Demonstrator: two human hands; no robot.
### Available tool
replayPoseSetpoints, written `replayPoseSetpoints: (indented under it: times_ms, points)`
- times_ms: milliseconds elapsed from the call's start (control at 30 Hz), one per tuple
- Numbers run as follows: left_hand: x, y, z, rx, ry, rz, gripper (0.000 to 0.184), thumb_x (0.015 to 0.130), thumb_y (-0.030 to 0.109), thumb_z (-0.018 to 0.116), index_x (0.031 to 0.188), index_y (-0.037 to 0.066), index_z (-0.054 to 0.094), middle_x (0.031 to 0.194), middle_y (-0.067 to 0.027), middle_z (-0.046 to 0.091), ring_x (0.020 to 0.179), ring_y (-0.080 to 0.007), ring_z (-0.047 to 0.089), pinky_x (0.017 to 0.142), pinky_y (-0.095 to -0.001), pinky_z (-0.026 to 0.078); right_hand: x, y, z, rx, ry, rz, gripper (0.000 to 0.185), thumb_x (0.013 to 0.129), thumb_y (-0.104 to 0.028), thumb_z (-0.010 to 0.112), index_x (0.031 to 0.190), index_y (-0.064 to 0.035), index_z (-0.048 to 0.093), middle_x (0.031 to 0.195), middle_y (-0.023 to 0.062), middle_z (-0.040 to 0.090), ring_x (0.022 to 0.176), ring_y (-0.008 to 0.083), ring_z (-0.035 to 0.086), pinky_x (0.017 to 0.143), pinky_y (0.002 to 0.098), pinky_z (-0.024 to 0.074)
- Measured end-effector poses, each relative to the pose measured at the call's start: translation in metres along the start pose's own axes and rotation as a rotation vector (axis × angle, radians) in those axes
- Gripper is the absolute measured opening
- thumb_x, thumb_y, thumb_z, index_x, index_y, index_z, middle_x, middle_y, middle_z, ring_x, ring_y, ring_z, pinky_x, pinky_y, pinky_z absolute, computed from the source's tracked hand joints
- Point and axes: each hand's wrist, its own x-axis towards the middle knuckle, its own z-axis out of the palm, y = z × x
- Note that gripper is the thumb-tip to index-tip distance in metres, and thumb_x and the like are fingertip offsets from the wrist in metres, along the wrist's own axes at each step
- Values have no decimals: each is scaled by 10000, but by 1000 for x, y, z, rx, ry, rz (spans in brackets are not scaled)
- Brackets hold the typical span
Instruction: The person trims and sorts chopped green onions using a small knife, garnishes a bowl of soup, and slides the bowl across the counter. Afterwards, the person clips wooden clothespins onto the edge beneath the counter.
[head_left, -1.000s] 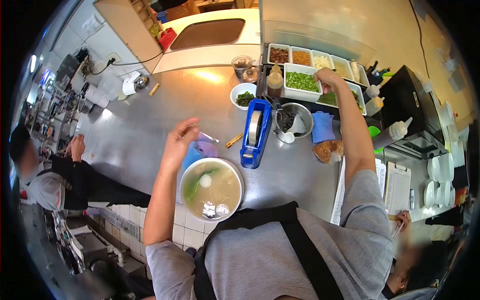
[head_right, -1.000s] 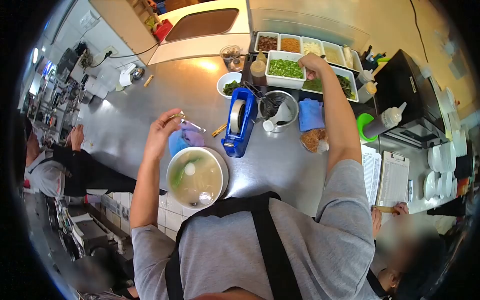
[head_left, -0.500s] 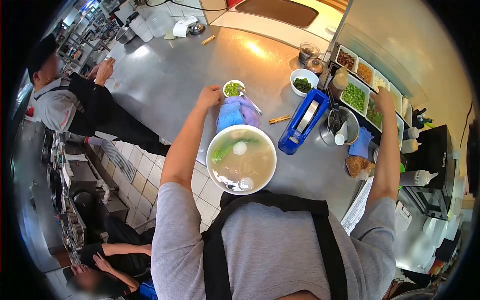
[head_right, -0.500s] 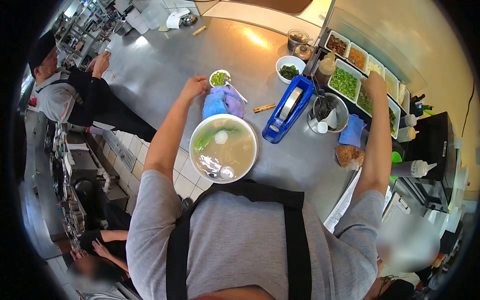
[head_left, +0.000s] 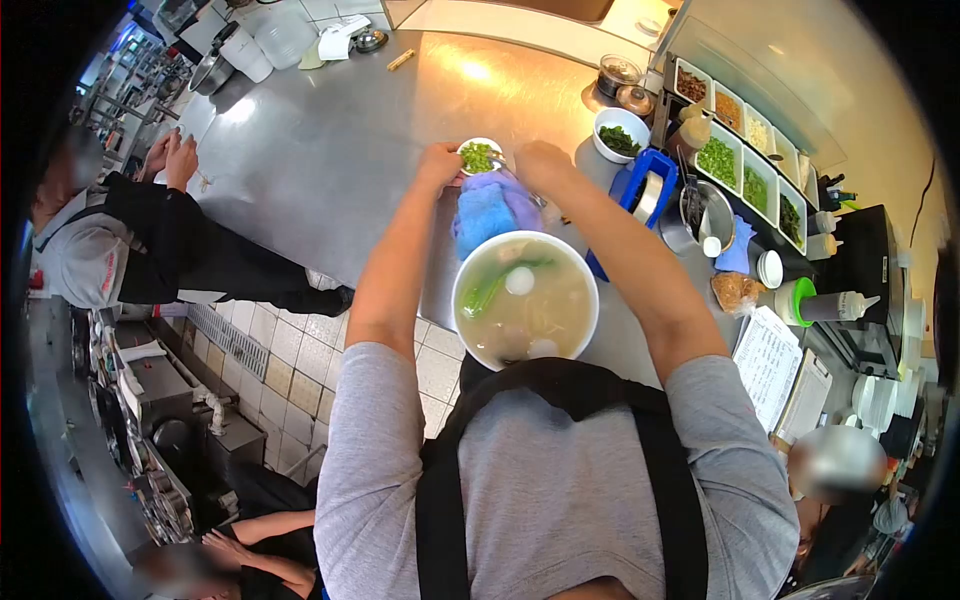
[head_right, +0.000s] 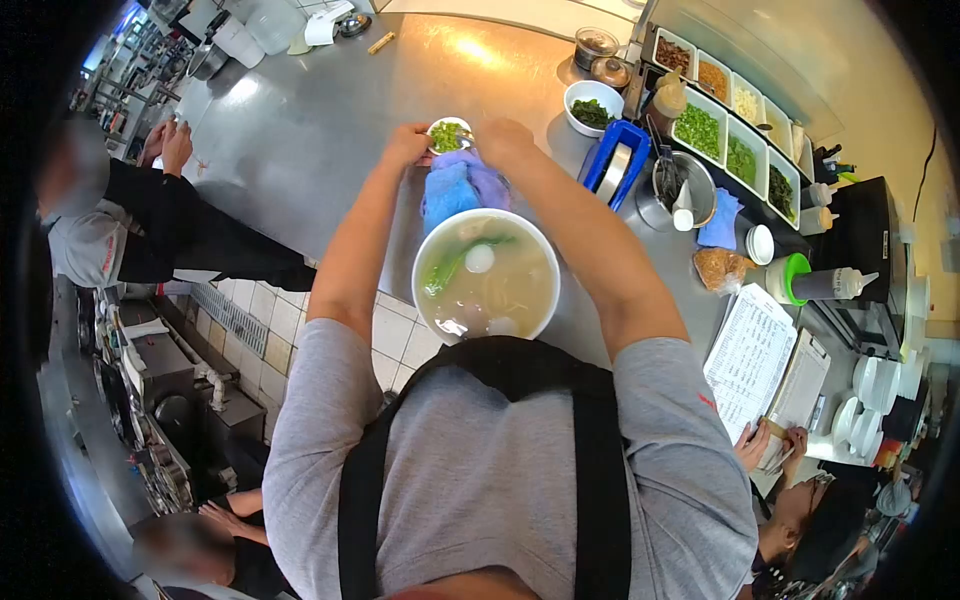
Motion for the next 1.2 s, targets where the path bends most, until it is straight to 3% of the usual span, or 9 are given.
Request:
replayPoseSetpoints:
  times_ms: [233,333,400,533,733,900,1133,1200]
  points:
    - [-5,5,-4,-168,-30,38,289,759,-16,514,1021,10,632,772,-108,659,569,-150,633,485,-245,525,9,-1,26,13,70,35,208,805,-179,545,876,-5,633,911,217,638,818,340,639,685,438,515]
    - [-21,24,-15,-209,-86,78,262,777,-3,513,1023,-15,603,791,-116,652,595,-154,636,515,-240,524,-3,-8,10,-103,234,-9,205,814,-177,539,839,1,636,819,197,638,796,301,646,661,417,516]
    - [-36,37,-24,-178,-129,120,256,808,27,505,1052,0,579,795,-102,650,636,-144,635,582,-230,524,-15,-11,-5,-186,314,-90,169,791,-144,542,807,4,623,798,193,626,758,286,648,631,401,513]
    - [-80,46,-35,-316,-241,105,284,820,43,503,1097,-12,521,812,-101,638,654,-149,632,601,-236,523,-56,-22,-37,-291,513,-242,99,737,-56,524,806,-8,575,752,138,574,700,291,619,592,379,507]
    - [-161,38,-41,-524,-370,75,336,826,45,502,1147,-46,459,858,-124,621,695,-174,636,626,-260,525,-130,-37,-60,-226,545,-343,111,701,-37,538,805,-14,569,770,123,544,753,259,596,625,344,487]
    - [-210,25,-32,-649,-377,54,368,831,43,500,1187,-34,455,881,-113,613,698,-170,634,649,-264,529,-171,-44,-56,-238,535,-324,133,704,-45,540,829,-24,577,741,110,541,691,254,597,581,338,484]
    - [-240,14,-17,-609,-252,145,363,832,39,500,1182,-44,452,928,-100,599,729,-159,633,658,-260,548,-193,-59,-35,-249,439,-255,216,692,-65,555,898,-34,610,658,92,542,596,259,608,491,355,476]
    - [-245,12,-11,-602,-229,143,362,831,34,504,1180,-48,452,917,-94,589,727,-158,631,660,-258,548,-197,-61,-31,-170,396,-218,138,705,-78,551,818,-20,607,690,118,581,609,268,623,517,351,493]
